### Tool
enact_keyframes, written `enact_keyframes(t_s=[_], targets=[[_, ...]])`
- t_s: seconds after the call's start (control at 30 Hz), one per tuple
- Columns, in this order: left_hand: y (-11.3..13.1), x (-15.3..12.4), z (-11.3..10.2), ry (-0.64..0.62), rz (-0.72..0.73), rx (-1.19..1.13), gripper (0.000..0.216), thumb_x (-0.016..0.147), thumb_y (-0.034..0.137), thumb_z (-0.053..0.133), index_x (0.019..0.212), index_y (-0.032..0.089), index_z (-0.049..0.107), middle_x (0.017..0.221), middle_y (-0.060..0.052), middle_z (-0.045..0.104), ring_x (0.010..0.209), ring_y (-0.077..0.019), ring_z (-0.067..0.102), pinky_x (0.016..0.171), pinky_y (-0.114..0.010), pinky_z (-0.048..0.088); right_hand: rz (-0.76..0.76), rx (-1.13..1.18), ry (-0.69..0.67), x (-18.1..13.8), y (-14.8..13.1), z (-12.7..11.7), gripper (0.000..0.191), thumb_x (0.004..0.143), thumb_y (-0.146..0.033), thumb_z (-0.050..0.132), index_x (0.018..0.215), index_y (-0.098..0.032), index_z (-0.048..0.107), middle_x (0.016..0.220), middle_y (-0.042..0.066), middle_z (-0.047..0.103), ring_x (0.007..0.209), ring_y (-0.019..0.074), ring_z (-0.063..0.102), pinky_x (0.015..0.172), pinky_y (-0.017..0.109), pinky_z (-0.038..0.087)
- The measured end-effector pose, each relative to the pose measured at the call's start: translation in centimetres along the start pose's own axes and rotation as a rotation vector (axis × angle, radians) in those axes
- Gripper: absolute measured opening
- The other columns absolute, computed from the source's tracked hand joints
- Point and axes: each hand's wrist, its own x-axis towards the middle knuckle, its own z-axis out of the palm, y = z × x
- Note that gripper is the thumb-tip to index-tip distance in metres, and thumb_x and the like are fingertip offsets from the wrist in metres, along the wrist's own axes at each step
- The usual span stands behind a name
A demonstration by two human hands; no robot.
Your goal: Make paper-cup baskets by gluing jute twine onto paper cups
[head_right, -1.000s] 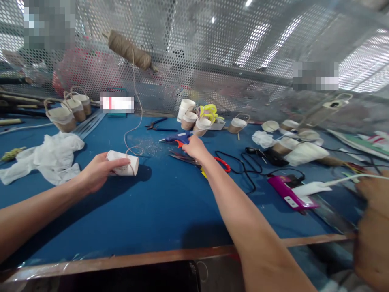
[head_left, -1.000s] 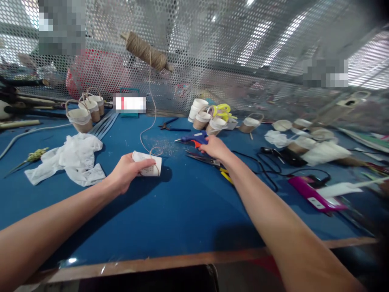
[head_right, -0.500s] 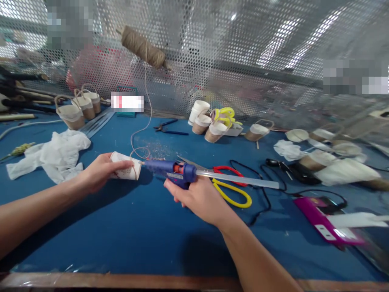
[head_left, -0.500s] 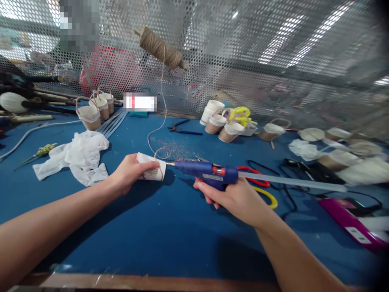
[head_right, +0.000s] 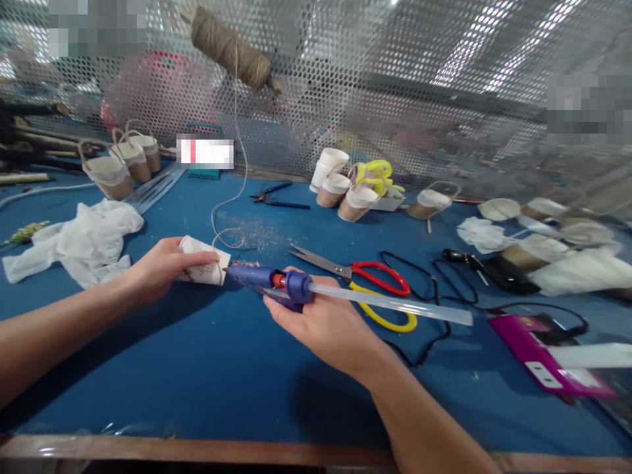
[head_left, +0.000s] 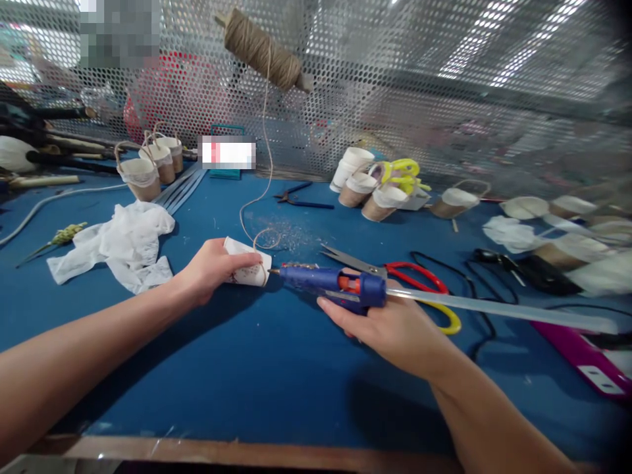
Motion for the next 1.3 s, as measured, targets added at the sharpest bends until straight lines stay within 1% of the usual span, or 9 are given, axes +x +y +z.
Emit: enact_keyframes(t_s=[0.23, 0.3, 0.43, 0.57, 0.67, 0.83, 1.03, 1.2, 1.3], targets=[[-0.1, 0.0, -0.2, -0.014, 0.022, 0.014, 0.023, 0.060, 0.030, 0.069, 0.073, 0.012, 0.066, 0.068, -0.005, 0.067, 0.061, -0.0153, 0.059, 0.058, -0.025, 0.043, -0.042, -0.059, -0.055, 0.2, -0.5, -0.4, 0.021, 0.078, -0.022, 0.043, 0.064, -0.020, 0.059, 0.046, -0.003, 0.048, 0.043, 0.0109, 0.043, 0.046, 0.022, 0.038], [-0.1, 0.1, -0.2, -0.021, 0.030, 0.024, 0.024, 0.060, 0.031, 0.069, 0.074, 0.011, 0.066, 0.068, -0.005, 0.067, 0.061, -0.0157, 0.059, 0.058, -0.026, 0.043, -0.080, -0.102, -0.056, 0.2, -0.5, -0.5, 0.022, 0.078, -0.021, 0.042, 0.065, -0.020, 0.060, 0.046, -0.002, 0.048, 0.044, 0.0112, 0.044, 0.047, 0.022, 0.038], [-0.1, 0.1, -0.3, -0.012, 0.024, 0.022, 0.024, 0.059, 0.030, 0.069, 0.074, 0.011, 0.066, 0.066, -0.004, 0.067, 0.060, -0.0152, 0.058, 0.058, -0.026, 0.042, -0.235, -0.196, -0.058, 0.1, 0.0, -0.2, 0.026, 0.080, -0.019, 0.039, 0.065, -0.021, 0.061, 0.044, -0.003, 0.048, 0.044, 0.0117, 0.046, 0.046, 0.023, 0.035], [0.0, 0.1, -0.1, -0.018, 0.007, -0.002, 0.024, 0.059, 0.030, 0.069, 0.073, 0.011, 0.066, 0.065, -0.004, 0.066, 0.059, -0.0142, 0.058, 0.058, -0.025, 0.041, -0.246, -0.233, -0.013, -0.2, 0.4, 0.0, 0.028, 0.082, -0.020, 0.039, 0.064, -0.020, 0.060, 0.046, -0.002, 0.051, 0.047, 0.0129, 0.051, 0.049, 0.024, 0.038], [0.1, 0.1, 0.0, -0.018, 0.006, -0.004, 0.023, 0.059, 0.029, 0.069, 0.071, 0.011, 0.066, 0.064, -0.003, 0.066, 0.057, -0.0133, 0.057, 0.057, -0.025, 0.040, -0.294, -0.251, -0.019, -0.3, 0.7, 0.0, 0.027, 0.082, -0.023, 0.038, 0.071, -0.021, 0.063, 0.044, -0.001, 0.051, 0.052, 0.0159, 0.055, 0.053, 0.026, 0.041], [0.1, 0.1, -0.2, -0.019, 0.010, -0.004, 0.022, 0.058, 0.029, 0.069, 0.072, 0.012, 0.067, 0.065, -0.003, 0.067, 0.058, -0.0136, 0.057, 0.057, -0.025, 0.041, -0.214, -0.197, -0.024, -0.3, 0.7, -0.2, 0.024, 0.081, -0.026, 0.039, 0.074, -0.022, 0.062, 0.044, -0.002, 0.051, 0.054, 0.0158, 0.057, 0.054, 0.025, 0.044], [0.1, 0.1, -0.2, -0.024, 0.009, 0.007, 0.021, 0.060, 0.028, 0.068, 0.072, 0.012, 0.067, 0.064, -0.003, 0.066, 0.056, -0.0133, 0.057, 0.057, -0.025, 0.041, -0.166, -0.093, -0.064, -0.1, 0.4, -0.3, 0.020, 0.078, -0.026, 0.042, 0.077, -0.023, 0.061, 0.055, 0.000, 0.059, 0.050, 0.0147, 0.055, 0.052, 0.026, 0.045], [0.2, -0.1, 0.0, -0.015, -0.006, 0.000, 0.023, 0.059, 0.029, 0.069, 0.072, 0.010, 0.066, 0.065, -0.004, 0.067, 0.057, -0.0137, 0.058, 0.057, -0.025, 0.041, -0.047, -0.024, -0.026, 0.0, 0.0, -0.1, 0.019, 0.079, -0.023, 0.043, 0.069, -0.022, 0.059, 0.050, -0.002, 0.055, 0.045, 0.0127, 0.051, 0.046, 0.024, 0.044], [0.1, 0.0, 0.0, -0.014, -0.002, -0.010, 0.022, 0.059, 0.028, 0.069, 0.072, 0.011, 0.066, 0.063, -0.003, 0.066, 0.055, -0.0126, 0.057, 0.056, -0.024, 0.040, -0.027, 0.008, -0.026, -0.1, 0.0, 0.1, 0.019, 0.080, -0.026, 0.043, 0.069, -0.022, 0.058, 0.049, -0.002, 0.053, 0.044, 0.0128, 0.051, 0.044, 0.023, 0.043]])
